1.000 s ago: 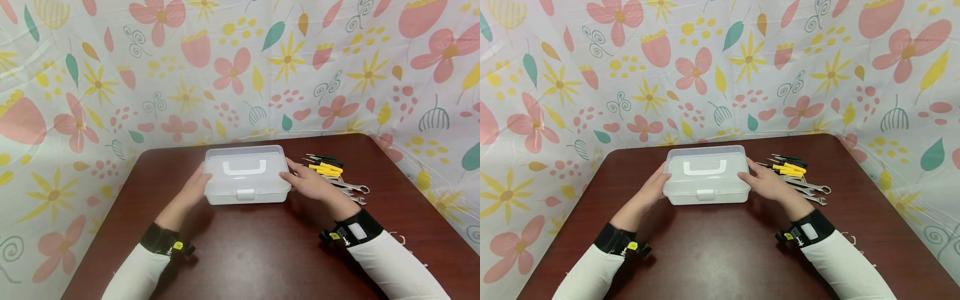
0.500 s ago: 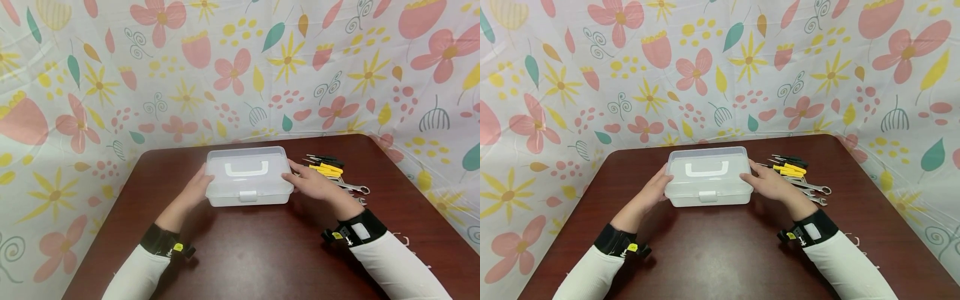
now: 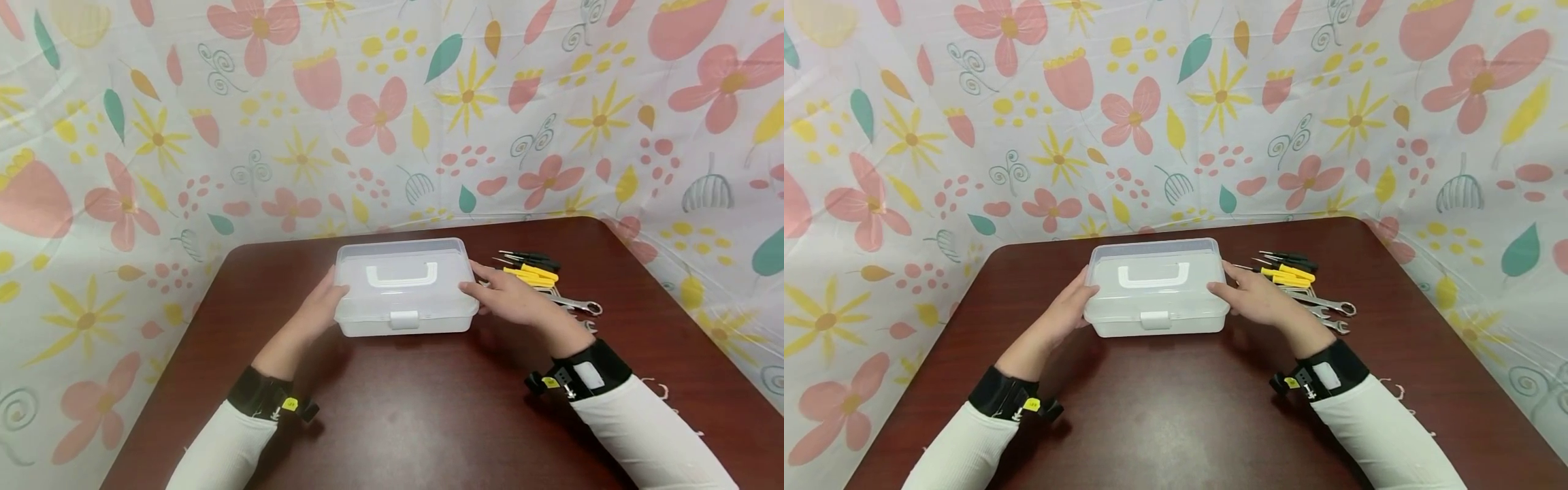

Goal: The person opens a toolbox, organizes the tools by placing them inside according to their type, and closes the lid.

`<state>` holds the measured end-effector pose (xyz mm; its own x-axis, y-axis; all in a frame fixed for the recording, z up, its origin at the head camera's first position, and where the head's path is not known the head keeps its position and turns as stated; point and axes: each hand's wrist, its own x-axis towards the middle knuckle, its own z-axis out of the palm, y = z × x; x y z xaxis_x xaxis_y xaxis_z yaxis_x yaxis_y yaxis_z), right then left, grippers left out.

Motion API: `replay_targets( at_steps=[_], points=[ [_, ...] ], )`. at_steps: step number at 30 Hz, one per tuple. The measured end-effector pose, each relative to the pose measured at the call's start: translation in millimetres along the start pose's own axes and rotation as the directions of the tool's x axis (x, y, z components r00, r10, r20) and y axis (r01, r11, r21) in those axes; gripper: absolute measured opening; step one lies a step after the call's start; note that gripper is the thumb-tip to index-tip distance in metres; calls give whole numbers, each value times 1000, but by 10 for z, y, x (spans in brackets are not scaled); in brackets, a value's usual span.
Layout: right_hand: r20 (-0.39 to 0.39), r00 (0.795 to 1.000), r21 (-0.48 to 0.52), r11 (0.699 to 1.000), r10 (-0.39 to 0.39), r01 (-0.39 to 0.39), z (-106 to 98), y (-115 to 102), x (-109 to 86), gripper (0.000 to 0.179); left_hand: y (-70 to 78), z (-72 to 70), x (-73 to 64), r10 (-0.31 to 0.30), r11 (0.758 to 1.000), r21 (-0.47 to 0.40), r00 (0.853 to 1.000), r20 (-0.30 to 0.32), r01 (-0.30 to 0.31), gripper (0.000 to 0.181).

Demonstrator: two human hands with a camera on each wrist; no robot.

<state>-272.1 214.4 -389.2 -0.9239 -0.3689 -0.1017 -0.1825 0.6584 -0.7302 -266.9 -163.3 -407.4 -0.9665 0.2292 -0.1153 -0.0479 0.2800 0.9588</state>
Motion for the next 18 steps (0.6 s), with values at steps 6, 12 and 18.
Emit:
replay_targets(
  at_steps=[6,12,18],
  points=[
    [5,1000,-12,1000,0,0,7,-4,9,85,-4,-14,-24,0,1000,14,1000,-4,0,69],
    [-23,1000,-91,996,2,-4,-31,-5,5,85,5,-18,-13,25,1000,10,1000,3,-25,67],
    [-67,997,-150,988,-35,25,-66,-16,-30,85,-24,-14,32,77,995,60,997,-21,-75,70]
  ],
)
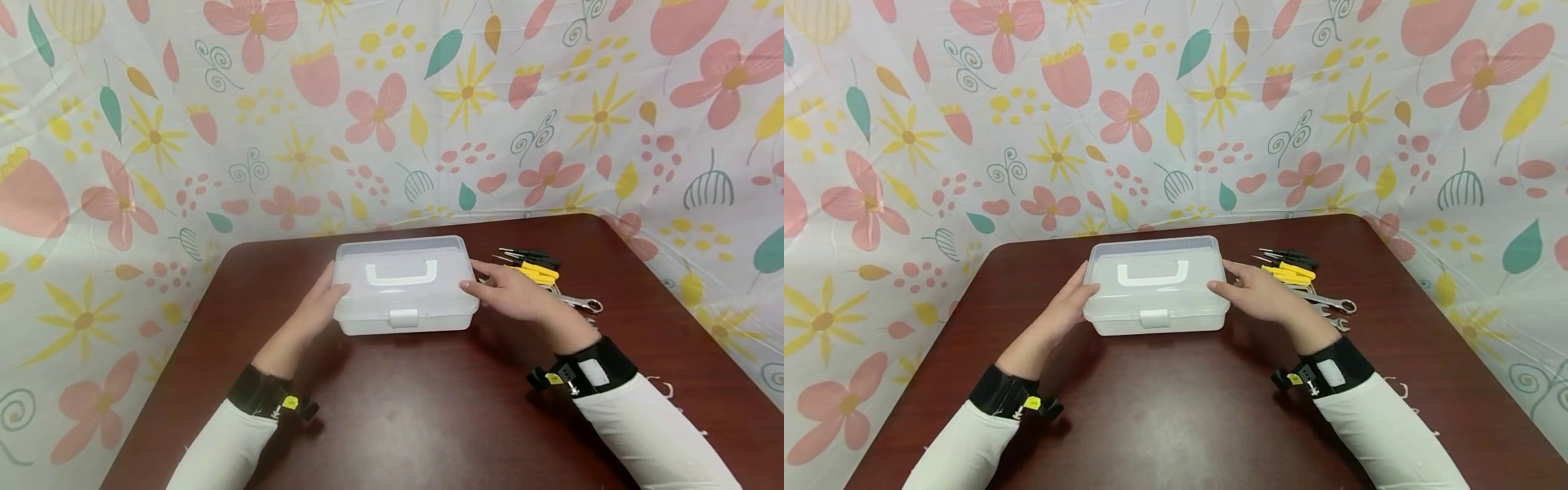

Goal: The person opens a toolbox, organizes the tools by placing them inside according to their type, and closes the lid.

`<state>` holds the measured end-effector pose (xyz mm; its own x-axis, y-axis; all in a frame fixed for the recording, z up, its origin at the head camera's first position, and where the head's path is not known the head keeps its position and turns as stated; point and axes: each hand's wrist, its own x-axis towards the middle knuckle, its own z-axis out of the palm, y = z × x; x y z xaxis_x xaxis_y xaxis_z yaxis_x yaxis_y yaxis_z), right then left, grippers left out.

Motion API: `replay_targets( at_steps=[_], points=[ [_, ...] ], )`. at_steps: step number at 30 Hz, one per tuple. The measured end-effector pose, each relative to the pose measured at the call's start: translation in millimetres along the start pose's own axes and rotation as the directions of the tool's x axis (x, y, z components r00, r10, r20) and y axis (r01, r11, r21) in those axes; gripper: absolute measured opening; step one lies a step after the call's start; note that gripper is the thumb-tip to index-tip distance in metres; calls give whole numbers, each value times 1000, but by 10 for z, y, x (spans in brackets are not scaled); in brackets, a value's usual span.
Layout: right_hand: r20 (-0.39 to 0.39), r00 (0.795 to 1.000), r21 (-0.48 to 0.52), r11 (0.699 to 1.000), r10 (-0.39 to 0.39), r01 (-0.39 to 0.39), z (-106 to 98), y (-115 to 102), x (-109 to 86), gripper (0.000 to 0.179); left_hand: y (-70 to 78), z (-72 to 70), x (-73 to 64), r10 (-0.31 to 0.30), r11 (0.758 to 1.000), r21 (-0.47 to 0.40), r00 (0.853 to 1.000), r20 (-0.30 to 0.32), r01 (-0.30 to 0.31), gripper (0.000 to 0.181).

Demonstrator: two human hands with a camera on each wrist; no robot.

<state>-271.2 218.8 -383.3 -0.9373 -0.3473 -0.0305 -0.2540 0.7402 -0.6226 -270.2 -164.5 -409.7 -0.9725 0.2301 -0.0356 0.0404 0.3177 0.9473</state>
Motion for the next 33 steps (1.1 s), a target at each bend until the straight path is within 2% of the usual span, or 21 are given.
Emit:
replay_targets(
  at_steps=[3,5,7,10,13,15,17,18,21,25,28,33],
  points=[
    [-130,991,0,999,-40,40,-21,-54,-68,83,-17,7,11,1,1000,-12,1000,3,-1,71],
    [-242,967,50,995,-73,87,-28,-122,-129,76,-20,13,18,-3,1000,-20,1000,5,3,71],
    [-338,935,104,983,-106,149,-23,-206,-198,63,-21,15,20,-15,1000,-22,1000,3,15,71],
    [-411,896,216,937,-169,275,33,-331,-281,45,-14,17,20,-23,1000,-13,1000,2,23,71],
    [-433,872,333,859,-227,389,167,-433,-320,34,-8,14,15,-22,1000,-8,1000,5,22,71],
    [-417,871,405,805,-259,433,292,-484,-318,31,-9,11,14,-26,1000,-8,1000,6,26,70],
    [-374,884,463,770,-280,440,431,-522,-305,29,-17,8,13,-32,999,-11,999,7,32,70],
    [-344,894,484,762,-287,431,500,-535,-296,28,-24,8,14,-36,999,-10,999,7,36,70],
    [-238,925,534,755,-298,381,680,-556,-264,26,-40,10,12,-48,999,-13,999,5,48,70],
    [-118,952,601,743,-283,295,846,-555,-223,28,-47,18,13,-41,999,-26,999,14,41,69],
    [-35,965,630,743,-260,223,942,-523,-181,32,-43,25,17,-41,999,-33,999,18,42,70],
    [102,976,689,721,-190,68,1079,-450,-135,42,-31,35,16,-59,997,-47,998,27,60,71]
  ],
)
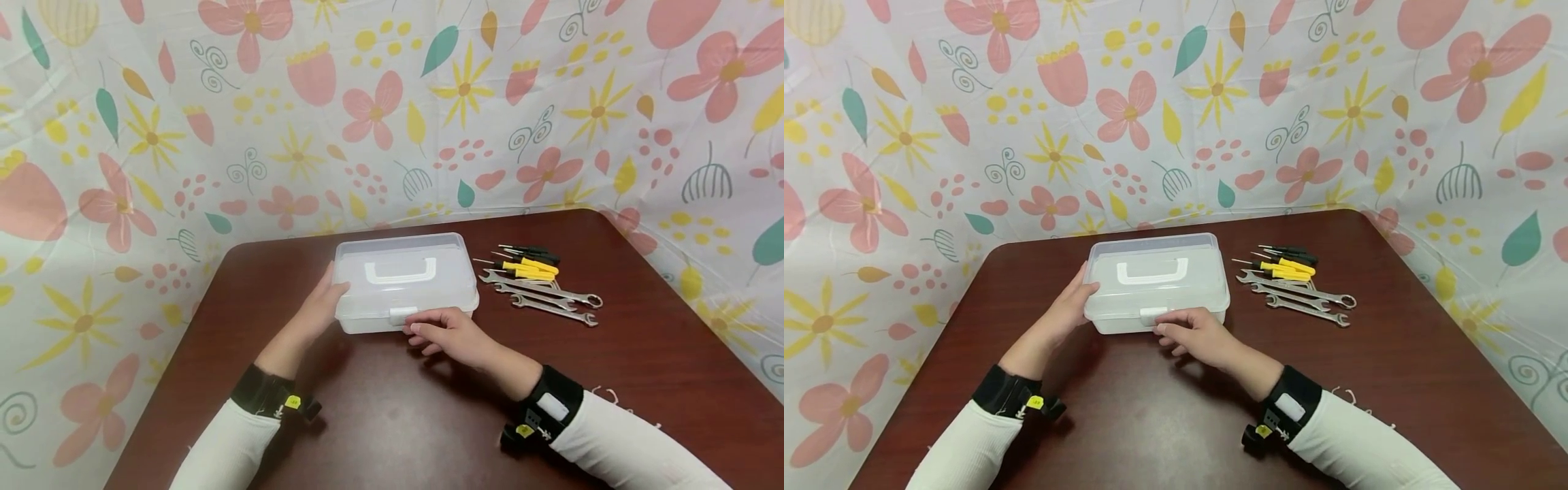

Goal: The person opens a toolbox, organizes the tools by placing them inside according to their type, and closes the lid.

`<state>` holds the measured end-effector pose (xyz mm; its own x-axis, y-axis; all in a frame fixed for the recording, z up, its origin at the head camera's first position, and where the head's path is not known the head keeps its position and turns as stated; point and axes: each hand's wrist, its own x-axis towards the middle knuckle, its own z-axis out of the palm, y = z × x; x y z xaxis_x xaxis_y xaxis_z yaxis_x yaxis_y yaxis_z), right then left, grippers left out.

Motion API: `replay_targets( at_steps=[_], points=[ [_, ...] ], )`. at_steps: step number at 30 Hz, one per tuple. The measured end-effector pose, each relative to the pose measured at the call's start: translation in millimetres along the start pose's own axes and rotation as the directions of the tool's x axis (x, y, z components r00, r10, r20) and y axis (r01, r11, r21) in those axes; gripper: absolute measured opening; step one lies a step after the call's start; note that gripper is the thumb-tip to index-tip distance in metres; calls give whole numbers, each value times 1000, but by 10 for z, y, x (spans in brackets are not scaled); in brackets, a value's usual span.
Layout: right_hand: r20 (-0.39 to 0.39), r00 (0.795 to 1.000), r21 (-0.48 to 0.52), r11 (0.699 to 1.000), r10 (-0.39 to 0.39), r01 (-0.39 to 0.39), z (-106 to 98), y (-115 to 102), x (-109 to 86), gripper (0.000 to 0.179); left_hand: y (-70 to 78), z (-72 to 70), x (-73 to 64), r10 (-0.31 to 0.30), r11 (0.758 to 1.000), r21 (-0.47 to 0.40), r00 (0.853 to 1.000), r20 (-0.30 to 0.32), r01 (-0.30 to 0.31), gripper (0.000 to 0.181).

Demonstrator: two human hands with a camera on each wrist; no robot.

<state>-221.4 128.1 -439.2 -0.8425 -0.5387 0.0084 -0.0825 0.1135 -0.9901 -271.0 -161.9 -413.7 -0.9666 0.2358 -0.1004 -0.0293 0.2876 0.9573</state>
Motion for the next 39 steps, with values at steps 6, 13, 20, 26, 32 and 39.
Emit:
replay_targets(
  at_steps=[6,13,20,26,32,39],
  points=[
    [-15,993,34,992,119,-119,71,145,27,50,-2,4,-1,-20,1000,-17,1000,3,20,72],
    [-83,975,101,975,205,-197,106,202,48,55,-9,10,-1,-24,1000,-17,1000,-2,23,74],
    [-149,950,181,952,275,-247,116,235,62,62,-11,15,8,-14,1000,-4,1000,-1,14,74],
    [-178,932,293,921,317,-257,171,231,72,68,0,1,-3,3,1000,18,1000,1,-3,73],
    [-162,916,418,866,367,-273,250,213,82,75,13,-15,-20,6,1000,27,1000,-2,-6,70],
    [-159,909,484,833,386,-269,306,196,94,75,-22,-26,13,37,999,41,999,-3,-37,68]
  ],
)
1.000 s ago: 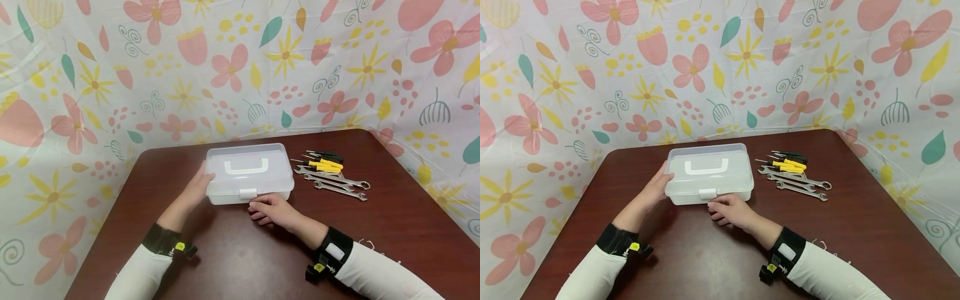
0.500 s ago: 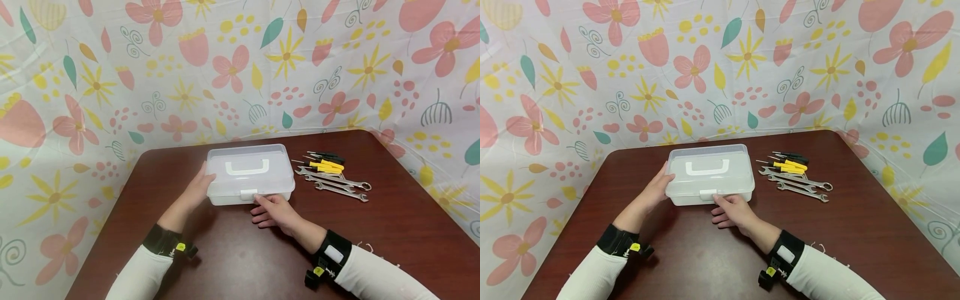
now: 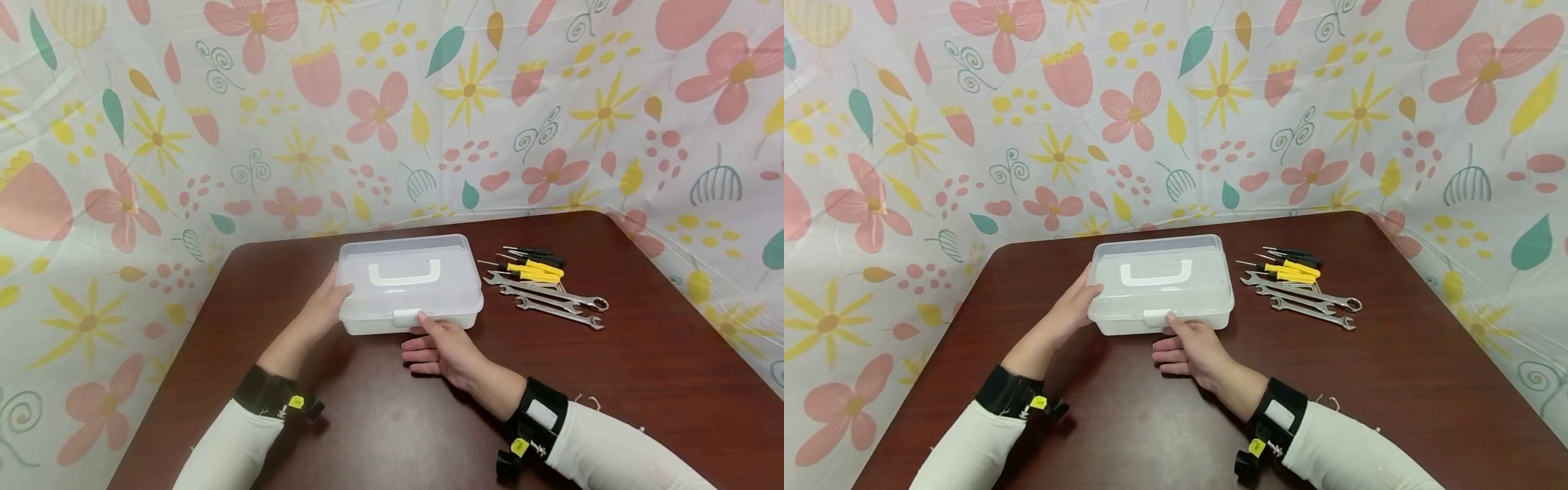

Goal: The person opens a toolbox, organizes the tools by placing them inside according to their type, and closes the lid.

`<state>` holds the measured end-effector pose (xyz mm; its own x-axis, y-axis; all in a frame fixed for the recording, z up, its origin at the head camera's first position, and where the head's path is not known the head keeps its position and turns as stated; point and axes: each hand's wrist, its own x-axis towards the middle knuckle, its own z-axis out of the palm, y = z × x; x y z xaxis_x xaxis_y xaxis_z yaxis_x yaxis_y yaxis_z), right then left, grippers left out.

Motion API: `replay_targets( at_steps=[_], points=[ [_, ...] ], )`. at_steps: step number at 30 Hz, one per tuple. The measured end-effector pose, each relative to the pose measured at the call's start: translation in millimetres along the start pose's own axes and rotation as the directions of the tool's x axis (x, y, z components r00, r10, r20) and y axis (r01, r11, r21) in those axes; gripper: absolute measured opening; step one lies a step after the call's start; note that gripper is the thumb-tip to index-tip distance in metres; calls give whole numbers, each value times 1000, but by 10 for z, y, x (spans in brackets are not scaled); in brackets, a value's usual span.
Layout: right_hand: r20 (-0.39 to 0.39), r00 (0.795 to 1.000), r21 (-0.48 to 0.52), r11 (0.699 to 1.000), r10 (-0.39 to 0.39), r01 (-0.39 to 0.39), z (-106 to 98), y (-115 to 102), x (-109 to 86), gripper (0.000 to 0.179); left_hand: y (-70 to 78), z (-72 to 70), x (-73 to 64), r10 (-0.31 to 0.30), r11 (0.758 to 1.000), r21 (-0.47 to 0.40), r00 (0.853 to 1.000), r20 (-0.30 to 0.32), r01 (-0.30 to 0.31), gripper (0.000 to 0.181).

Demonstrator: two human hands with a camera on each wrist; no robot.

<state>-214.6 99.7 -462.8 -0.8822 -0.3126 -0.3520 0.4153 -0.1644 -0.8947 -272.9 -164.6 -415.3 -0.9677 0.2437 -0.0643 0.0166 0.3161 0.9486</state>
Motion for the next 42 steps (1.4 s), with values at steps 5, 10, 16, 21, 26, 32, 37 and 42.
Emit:
replay_targets(
  at_steps=[5,10,16,21,26,32,37,42],
  points=[
    [21,1000,3,1000,-11,11,-7,2,0,75,5,10,-7,7,1000,3,1000,-1,-7,69],
    [28,1000,-1,1000,-14,14,1,-1,-11,76,17,12,-23,6,1000,-8,1000,3,-6,69],
    [-11,1000,35,999,-9,9,54,-2,-36,75,4,11,-17,15,1000,-13,1000,1,-15,69],
    [-59,998,78,997,-22,26,98,18,-40,70,0,10,-7,19,999,-50,1000,24,-18,70],
    [-59,998,77,996,-32,37,109,41,-15,70,25,12,-23,-20,1000,-15,1000,-3,20,73],
    [-62,998,66,997,-25,30,105,46,8,71,17,10,-23,-26,999,-38,1000,-1,26,71],
    [-60,998,64,998,-17,21,86,42,13,73,19,14,-33,-28,998,-60,1000,2,28,72],
    [-61,998,65,998,-8,12,76,37,18,74,24,22,-24,-19,998,-61,1000,-7,19,70]
  ],
)
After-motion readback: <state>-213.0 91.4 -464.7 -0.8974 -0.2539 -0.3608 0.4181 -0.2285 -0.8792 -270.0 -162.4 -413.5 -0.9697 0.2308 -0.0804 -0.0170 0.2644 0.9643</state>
